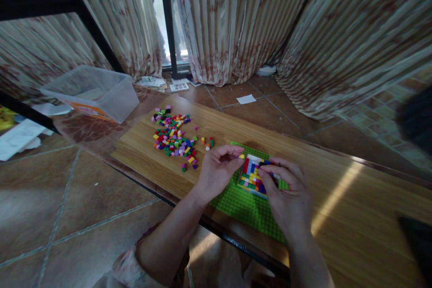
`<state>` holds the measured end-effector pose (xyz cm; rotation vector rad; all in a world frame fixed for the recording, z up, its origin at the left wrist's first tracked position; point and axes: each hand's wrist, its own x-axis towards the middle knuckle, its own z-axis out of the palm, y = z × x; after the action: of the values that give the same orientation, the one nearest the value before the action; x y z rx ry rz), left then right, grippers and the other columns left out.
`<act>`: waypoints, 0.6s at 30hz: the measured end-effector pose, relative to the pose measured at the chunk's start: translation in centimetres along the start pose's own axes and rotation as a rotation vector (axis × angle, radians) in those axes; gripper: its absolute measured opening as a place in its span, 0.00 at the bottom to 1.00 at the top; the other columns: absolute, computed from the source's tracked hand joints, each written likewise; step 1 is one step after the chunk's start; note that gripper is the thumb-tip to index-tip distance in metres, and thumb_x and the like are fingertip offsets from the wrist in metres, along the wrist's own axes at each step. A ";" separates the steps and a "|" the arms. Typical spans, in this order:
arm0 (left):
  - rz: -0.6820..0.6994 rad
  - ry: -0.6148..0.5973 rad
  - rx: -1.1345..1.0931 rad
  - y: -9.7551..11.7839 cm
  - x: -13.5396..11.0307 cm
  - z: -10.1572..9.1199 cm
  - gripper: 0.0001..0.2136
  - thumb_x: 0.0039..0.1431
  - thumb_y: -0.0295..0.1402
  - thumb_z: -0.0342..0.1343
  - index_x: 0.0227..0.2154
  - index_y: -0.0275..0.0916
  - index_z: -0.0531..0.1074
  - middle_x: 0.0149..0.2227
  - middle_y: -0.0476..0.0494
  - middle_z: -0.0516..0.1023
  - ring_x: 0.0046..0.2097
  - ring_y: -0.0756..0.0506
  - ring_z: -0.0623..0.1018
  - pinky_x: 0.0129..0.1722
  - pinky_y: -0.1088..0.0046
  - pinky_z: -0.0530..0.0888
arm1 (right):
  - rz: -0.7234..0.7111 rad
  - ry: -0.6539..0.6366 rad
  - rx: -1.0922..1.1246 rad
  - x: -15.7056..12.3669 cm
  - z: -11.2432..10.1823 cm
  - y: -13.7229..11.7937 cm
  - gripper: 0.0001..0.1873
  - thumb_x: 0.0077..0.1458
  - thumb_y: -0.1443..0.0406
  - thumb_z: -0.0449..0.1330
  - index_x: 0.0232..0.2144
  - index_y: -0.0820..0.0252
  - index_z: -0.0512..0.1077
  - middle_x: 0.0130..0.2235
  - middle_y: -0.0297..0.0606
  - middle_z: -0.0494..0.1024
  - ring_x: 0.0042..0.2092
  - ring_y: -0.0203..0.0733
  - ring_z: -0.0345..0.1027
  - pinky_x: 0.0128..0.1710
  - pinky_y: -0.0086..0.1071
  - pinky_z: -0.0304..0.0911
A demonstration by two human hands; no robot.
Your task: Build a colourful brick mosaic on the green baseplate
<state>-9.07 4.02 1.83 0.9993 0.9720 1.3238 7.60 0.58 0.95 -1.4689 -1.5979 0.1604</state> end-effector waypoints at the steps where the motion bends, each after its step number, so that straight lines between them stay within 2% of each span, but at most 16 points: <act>1: -0.002 0.000 -0.003 0.0 0.0 0.0 0.09 0.48 0.28 0.66 0.34 0.36 0.80 0.34 0.47 0.80 0.35 0.50 0.76 0.38 0.76 0.72 | -0.011 0.004 -0.007 0.0 0.0 0.0 0.06 0.57 0.59 0.63 0.31 0.52 0.79 0.44 0.37 0.77 0.48 0.45 0.68 0.51 0.45 0.62; 12: -0.002 -0.017 0.010 0.2 -0.1 0.1 0.08 0.48 0.28 0.66 0.34 0.36 0.80 0.31 0.49 0.78 0.32 0.52 0.74 0.35 0.78 0.71 | -0.072 0.007 -0.084 0.1 -0.2 0.1 0.07 0.57 0.60 0.62 0.30 0.52 0.80 0.43 0.38 0.78 0.46 0.45 0.67 0.48 0.44 0.63; 18: -0.010 -0.084 -0.024 0.1 -0.2 0.2 0.09 0.49 0.28 0.66 0.35 0.36 0.80 0.31 0.49 0.78 0.32 0.52 0.74 0.33 0.79 0.70 | -0.067 -0.003 -0.070 0.0 -0.3 0.4 0.07 0.57 0.59 0.63 0.31 0.51 0.80 0.44 0.37 0.77 0.46 0.45 0.67 0.48 0.45 0.63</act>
<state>-8.89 3.79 1.94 1.0220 0.8948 1.2727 8.05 0.55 0.85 -1.4670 -1.6676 0.0693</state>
